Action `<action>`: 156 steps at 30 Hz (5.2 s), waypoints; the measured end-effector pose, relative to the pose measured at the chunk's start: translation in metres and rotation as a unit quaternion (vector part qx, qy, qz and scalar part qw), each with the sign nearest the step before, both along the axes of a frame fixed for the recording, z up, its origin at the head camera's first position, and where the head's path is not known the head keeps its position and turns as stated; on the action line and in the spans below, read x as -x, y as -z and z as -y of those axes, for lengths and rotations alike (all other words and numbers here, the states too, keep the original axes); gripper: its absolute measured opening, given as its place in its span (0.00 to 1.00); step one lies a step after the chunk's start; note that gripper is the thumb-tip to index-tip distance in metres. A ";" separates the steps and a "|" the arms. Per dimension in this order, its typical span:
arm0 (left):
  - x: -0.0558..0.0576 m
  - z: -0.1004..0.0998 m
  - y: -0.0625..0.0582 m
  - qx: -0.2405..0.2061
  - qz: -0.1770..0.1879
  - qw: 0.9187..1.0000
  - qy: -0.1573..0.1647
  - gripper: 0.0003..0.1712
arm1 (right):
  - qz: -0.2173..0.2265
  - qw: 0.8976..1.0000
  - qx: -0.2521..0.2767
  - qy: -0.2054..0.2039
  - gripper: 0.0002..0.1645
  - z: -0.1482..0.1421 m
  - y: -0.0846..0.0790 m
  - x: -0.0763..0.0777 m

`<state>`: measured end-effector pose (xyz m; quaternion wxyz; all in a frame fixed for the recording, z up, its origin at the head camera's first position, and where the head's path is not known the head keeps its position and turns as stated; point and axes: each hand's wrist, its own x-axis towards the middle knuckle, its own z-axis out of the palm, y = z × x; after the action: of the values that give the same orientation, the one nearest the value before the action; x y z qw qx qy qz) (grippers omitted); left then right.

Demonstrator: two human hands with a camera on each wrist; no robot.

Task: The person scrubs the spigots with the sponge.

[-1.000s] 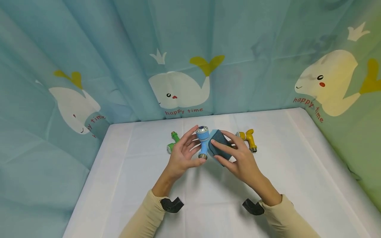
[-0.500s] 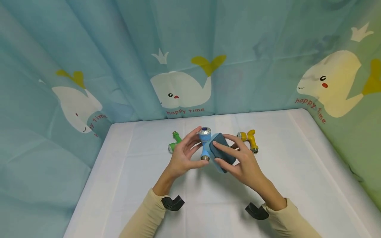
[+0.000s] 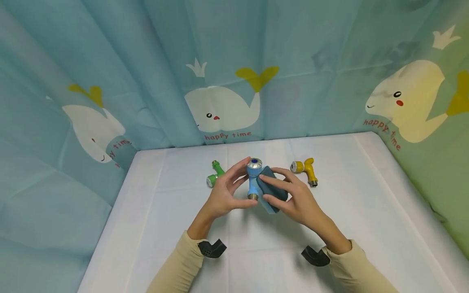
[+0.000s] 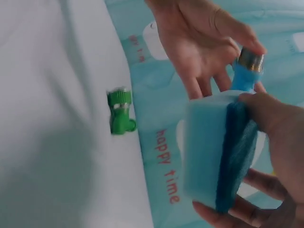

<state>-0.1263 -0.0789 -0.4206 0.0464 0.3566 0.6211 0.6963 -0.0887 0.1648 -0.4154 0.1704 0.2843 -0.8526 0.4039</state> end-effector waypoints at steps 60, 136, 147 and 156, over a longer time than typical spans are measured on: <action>-0.010 0.001 0.003 -0.001 0.049 0.998 0.029 0.56 | -0.006 0.993 -0.081 -0.087 0.29 -0.028 -0.075 0.040; -0.003 0.005 0.003 -0.101 0.115 0.988 0.010 0.64 | 0.095 0.987 0.122 -0.049 0.32 -0.001 -0.032 0.042; -0.006 0.000 0.002 -0.097 0.134 0.985 -0.039 0.64 | -0.094 0.992 0.085 0.011 0.30 0.019 -0.025 0.034; -0.006 0.001 -0.002 -0.150 0.145 0.977 -0.034 0.67 | -0.146 0.988 0.046 -0.004 0.25 0.022 -0.025 0.028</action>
<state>-0.1200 -0.0801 -0.4187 0.0583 0.2339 0.5080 0.8269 -0.1170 0.1428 -0.3906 0.3047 0.3351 -0.7979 0.3978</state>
